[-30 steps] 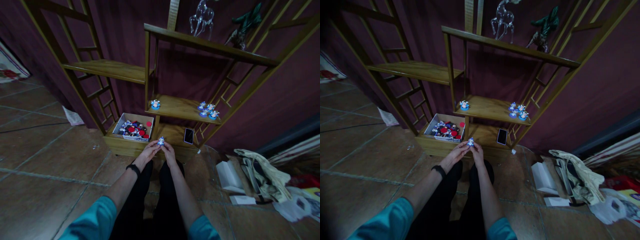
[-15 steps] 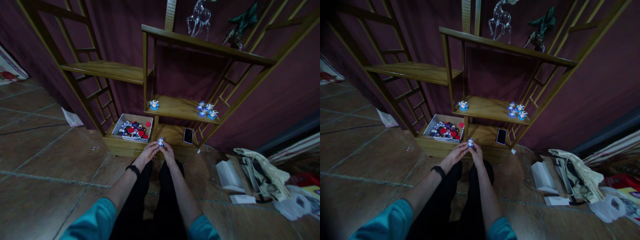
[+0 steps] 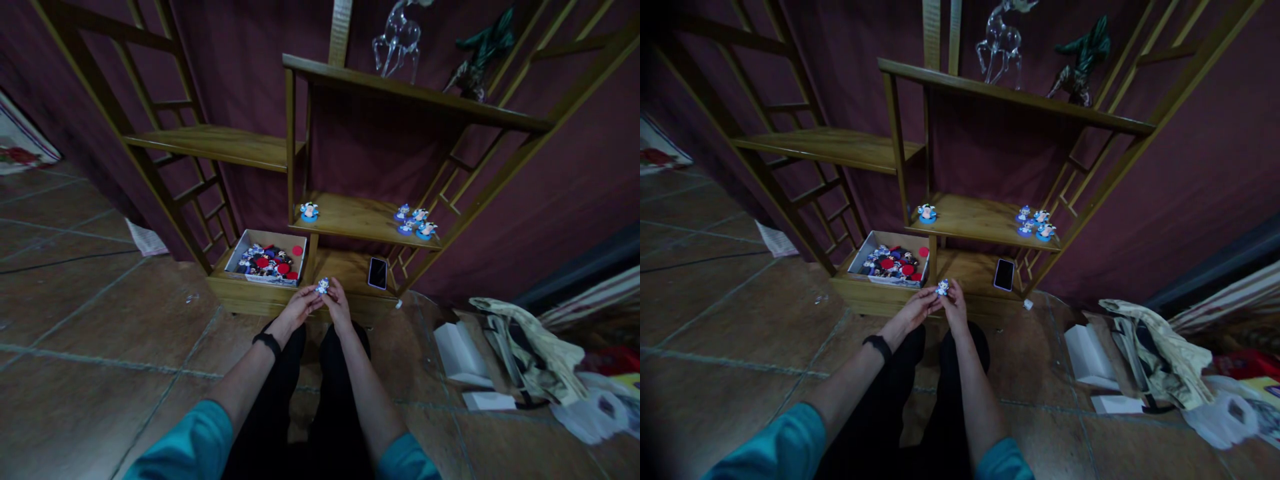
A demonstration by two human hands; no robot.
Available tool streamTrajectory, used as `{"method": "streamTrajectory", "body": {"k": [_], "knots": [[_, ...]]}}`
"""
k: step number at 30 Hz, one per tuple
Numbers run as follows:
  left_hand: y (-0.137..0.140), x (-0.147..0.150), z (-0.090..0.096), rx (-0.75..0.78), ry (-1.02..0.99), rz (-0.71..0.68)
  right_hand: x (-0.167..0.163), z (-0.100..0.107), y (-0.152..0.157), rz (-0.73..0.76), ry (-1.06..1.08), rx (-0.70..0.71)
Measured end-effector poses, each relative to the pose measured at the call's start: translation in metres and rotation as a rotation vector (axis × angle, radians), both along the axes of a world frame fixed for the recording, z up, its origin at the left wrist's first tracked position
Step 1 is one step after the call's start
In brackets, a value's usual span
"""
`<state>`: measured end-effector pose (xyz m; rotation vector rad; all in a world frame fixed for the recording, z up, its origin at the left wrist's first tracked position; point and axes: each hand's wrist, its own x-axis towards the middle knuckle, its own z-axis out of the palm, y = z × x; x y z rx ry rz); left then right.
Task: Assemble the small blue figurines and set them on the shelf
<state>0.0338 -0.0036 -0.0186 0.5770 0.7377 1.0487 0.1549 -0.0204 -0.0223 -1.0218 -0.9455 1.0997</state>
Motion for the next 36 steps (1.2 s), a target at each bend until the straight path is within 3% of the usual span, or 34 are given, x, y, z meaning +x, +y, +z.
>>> {"method": "streamTrajectory", "body": {"k": [10,36], "knots": [[-0.002,0.001,0.001,-0.005,0.010,-0.011,0.003,0.001,-0.004,0.060,0.030,0.002],[-0.005,-0.002,0.007,0.038,-0.003,-0.004,0.002,0.011,-0.009,0.045,0.002,-0.004]]}}
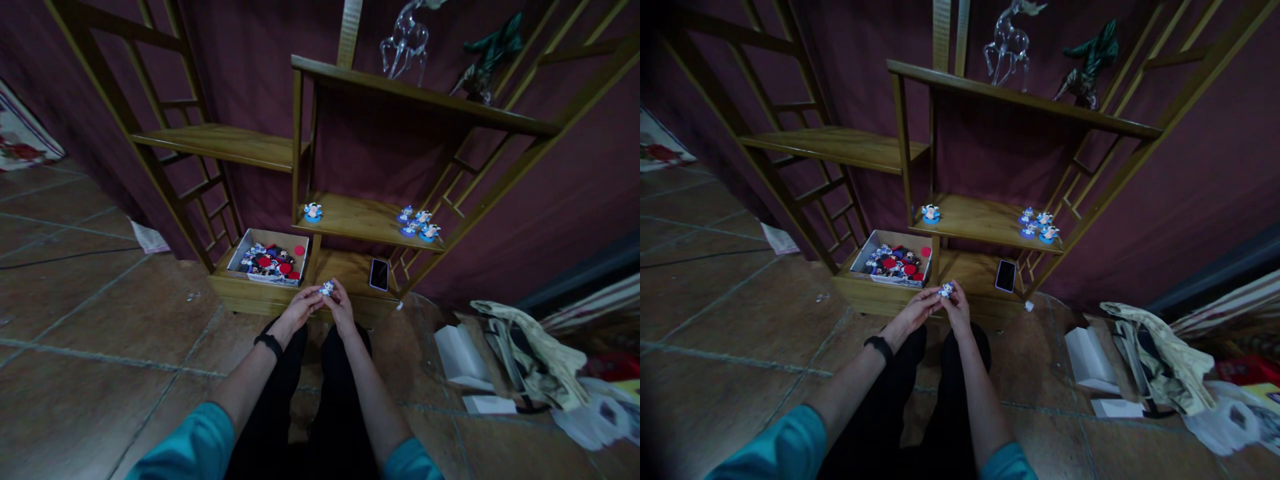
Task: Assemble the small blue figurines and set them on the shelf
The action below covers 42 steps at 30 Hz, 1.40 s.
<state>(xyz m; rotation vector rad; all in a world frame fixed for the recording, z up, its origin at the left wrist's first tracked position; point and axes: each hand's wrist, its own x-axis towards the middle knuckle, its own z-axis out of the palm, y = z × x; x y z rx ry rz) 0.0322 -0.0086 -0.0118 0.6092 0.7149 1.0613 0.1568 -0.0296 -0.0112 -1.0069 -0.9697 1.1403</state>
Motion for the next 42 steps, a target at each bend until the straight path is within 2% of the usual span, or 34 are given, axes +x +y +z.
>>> {"method": "streamTrajectory", "body": {"k": [8,14,19,29,42], "knots": [[0.000,0.001,0.002,-0.020,-0.023,0.021,-0.002,-0.005,0.003,-0.023,-0.021,-0.006],[-0.002,0.001,0.002,-0.008,-0.055,0.017,-0.001,-0.003,0.000,0.014,0.021,0.026],[-0.001,0.001,0.002,-0.010,-0.081,0.016,-0.001,-0.002,0.001,-0.062,0.052,-0.014],[0.002,0.002,-0.003,-0.033,-0.066,0.051,-0.002,-0.006,0.003,-0.016,0.032,-0.041],[0.003,0.001,-0.004,-0.078,-0.072,0.080,-0.003,-0.014,0.007,-0.037,0.026,-0.072]]}}
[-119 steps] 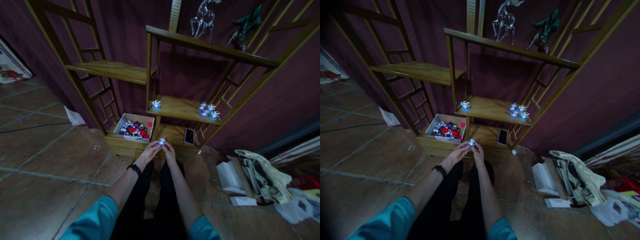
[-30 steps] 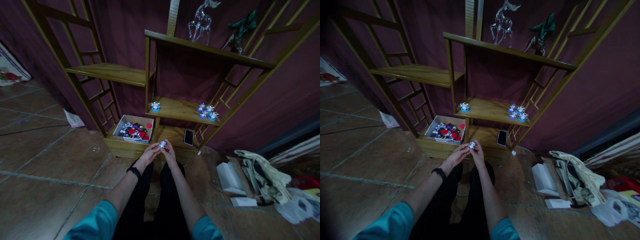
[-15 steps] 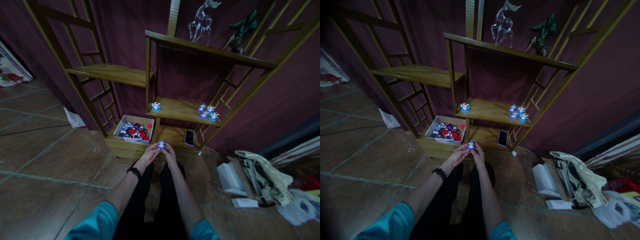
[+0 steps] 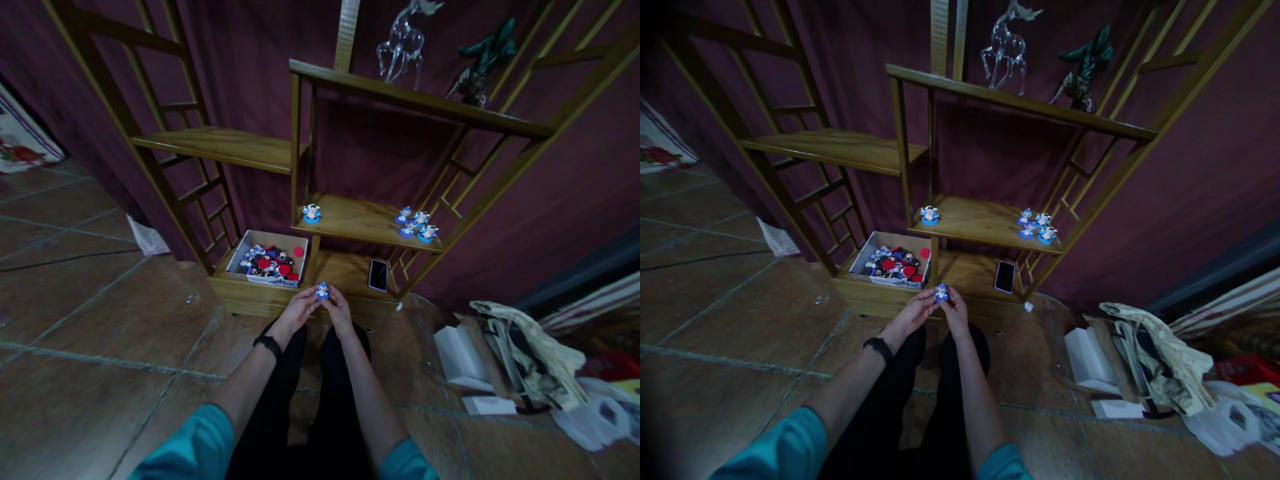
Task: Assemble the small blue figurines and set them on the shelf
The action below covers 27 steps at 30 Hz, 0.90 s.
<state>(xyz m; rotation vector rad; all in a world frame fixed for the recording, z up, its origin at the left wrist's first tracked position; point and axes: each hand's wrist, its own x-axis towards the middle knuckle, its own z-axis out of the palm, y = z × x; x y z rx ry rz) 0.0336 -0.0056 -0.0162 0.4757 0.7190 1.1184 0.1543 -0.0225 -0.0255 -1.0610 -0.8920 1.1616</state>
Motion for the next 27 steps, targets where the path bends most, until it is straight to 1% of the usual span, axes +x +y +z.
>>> {"method": "streamTrajectory", "body": {"k": [8,19,23,27], "knots": [[-0.0018,0.0012,0.0038,-0.003,0.009,0.000,0.0005,-0.0006,0.0011,0.030,-0.036,-0.010],[-0.0008,0.0022,0.0016,0.055,0.009,-0.026,0.0004,0.0066,-0.0025,-0.041,-0.044,-0.005],[0.0004,0.0019,0.0004,0.079,0.012,-0.046,0.0011,0.0067,-0.0032,-0.031,-0.044,0.005],[-0.0001,0.0024,0.0016,0.077,0.009,-0.037,0.0021,0.0069,-0.0041,-0.024,-0.050,0.016]]}}
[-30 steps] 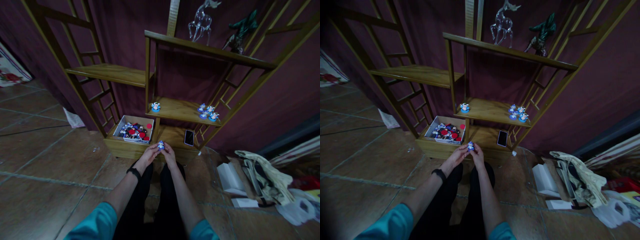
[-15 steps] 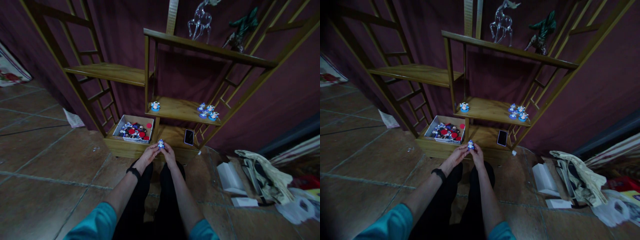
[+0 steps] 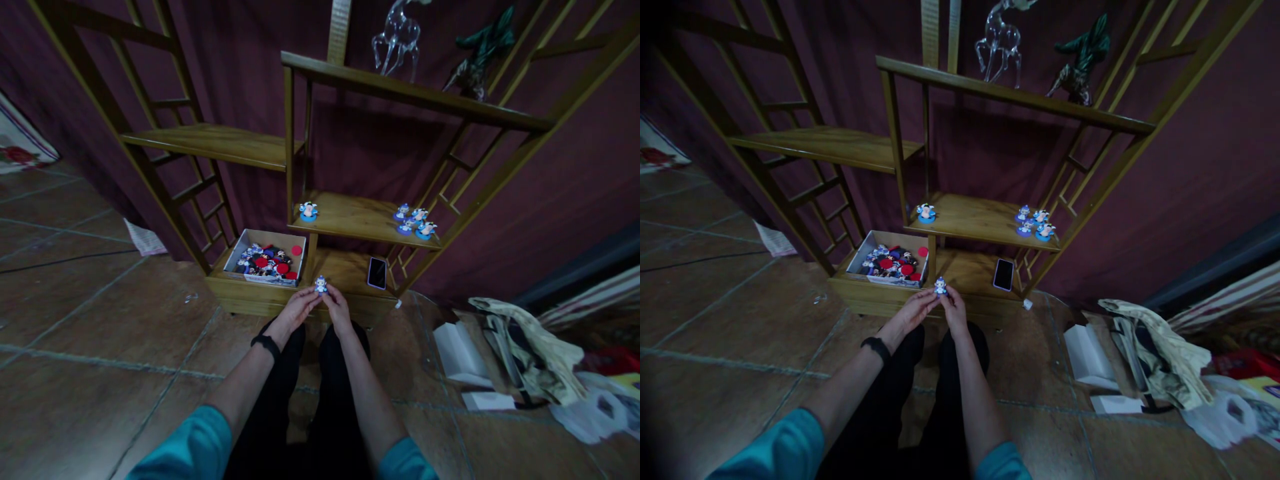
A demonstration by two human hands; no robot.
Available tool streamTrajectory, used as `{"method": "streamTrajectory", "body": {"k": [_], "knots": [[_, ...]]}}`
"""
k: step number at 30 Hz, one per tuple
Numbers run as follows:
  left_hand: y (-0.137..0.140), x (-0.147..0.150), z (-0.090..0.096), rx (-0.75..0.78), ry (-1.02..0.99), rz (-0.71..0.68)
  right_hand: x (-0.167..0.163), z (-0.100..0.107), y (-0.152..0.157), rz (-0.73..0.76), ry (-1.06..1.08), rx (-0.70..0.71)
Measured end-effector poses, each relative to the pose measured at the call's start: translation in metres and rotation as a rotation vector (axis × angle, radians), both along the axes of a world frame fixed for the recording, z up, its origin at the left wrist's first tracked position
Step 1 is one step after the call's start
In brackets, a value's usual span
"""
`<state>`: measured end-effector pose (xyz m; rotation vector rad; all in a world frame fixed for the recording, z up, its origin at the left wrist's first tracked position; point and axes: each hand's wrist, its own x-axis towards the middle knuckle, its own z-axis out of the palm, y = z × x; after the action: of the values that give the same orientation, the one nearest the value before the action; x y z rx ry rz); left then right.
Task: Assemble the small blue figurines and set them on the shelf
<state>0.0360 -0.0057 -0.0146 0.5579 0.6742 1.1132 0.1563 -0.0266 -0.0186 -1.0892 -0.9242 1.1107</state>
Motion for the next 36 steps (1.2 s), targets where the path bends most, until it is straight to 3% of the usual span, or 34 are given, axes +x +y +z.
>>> {"method": "streamTrajectory", "body": {"k": [23,36], "knots": [[0.000,-0.001,0.006,-0.134,0.041,-0.010,0.003,-0.021,0.010,0.030,-0.033,0.055],[0.001,0.001,0.003,0.040,0.078,0.008,-0.001,-0.004,0.002,-0.012,0.019,-0.034]]}}
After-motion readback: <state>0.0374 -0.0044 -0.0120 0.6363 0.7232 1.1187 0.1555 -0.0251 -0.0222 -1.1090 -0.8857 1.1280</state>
